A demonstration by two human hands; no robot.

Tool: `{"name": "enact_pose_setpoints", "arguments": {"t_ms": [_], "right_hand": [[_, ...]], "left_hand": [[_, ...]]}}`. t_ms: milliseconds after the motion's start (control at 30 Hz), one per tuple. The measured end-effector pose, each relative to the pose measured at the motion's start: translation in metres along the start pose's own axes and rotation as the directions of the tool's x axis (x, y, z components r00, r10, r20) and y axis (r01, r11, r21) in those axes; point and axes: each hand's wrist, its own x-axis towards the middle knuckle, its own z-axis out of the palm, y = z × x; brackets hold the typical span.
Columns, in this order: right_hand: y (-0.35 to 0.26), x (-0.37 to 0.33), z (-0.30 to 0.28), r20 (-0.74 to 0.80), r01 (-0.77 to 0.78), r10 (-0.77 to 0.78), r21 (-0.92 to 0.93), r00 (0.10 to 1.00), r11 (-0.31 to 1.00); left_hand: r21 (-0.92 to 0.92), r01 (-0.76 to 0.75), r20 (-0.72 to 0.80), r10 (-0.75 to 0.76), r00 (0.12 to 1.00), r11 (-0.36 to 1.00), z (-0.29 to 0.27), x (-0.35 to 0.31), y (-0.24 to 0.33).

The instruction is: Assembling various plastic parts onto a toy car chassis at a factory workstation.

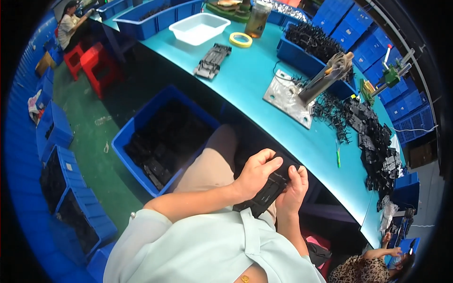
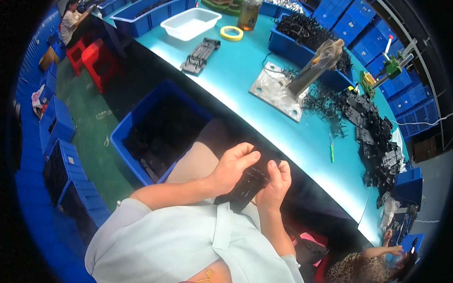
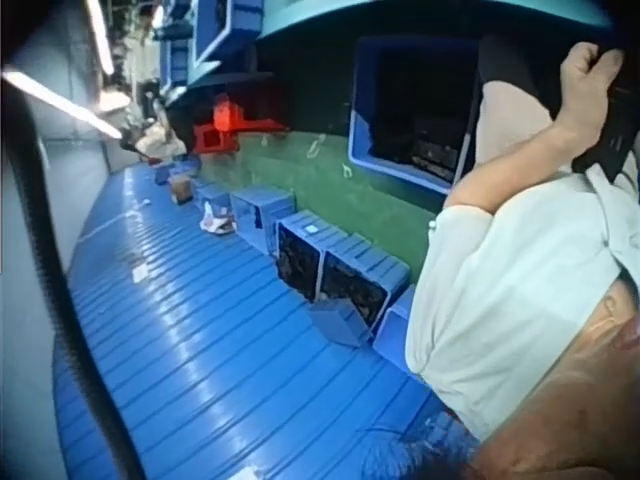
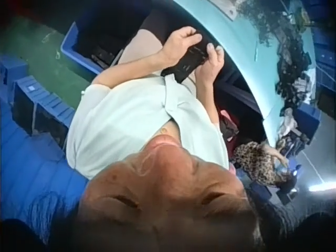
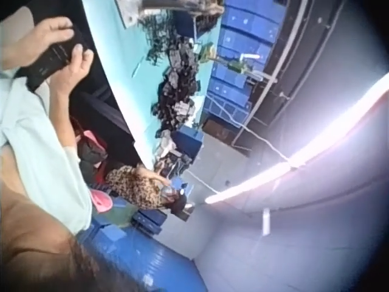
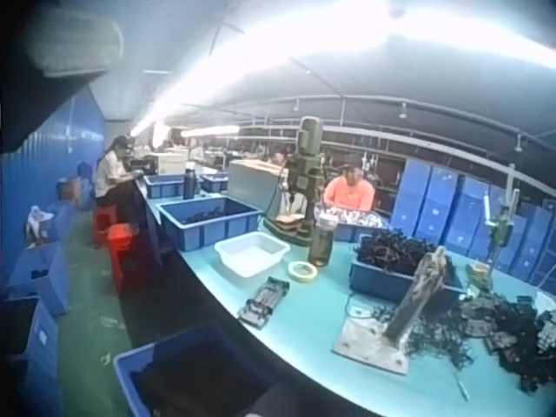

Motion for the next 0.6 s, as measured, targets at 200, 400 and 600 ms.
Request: {"name": "enact_pose_setpoints", "arguments": {"t_ms": [200, 400, 600], "right_hand": [[0.006, 0.008, 0.0, 0.008, -0.005, 0.005, 0.009, 1.0, 1.0], [0.008, 0.017, 0.016, 0.063, -0.014, 0.012, 0.028, 0.998, 0.999], [0.006, 0.016, 0.02, 0.04, -0.029, 0.029, 0.017, 0.999, 0.999]], "left_hand": [[-0.147, 0.11, 0.017, -0.108, 0.994, 0.983, -0.01, 0.007, 0.005], [-0.196, 0.079, -0.109, -0.102, 0.989, 0.977, -0.014, 0.017, 0.021], [-0.163, 0.172, -0.029, -0.179, 0.983, 0.971, -0.021, 0.019, 0.031]]}}
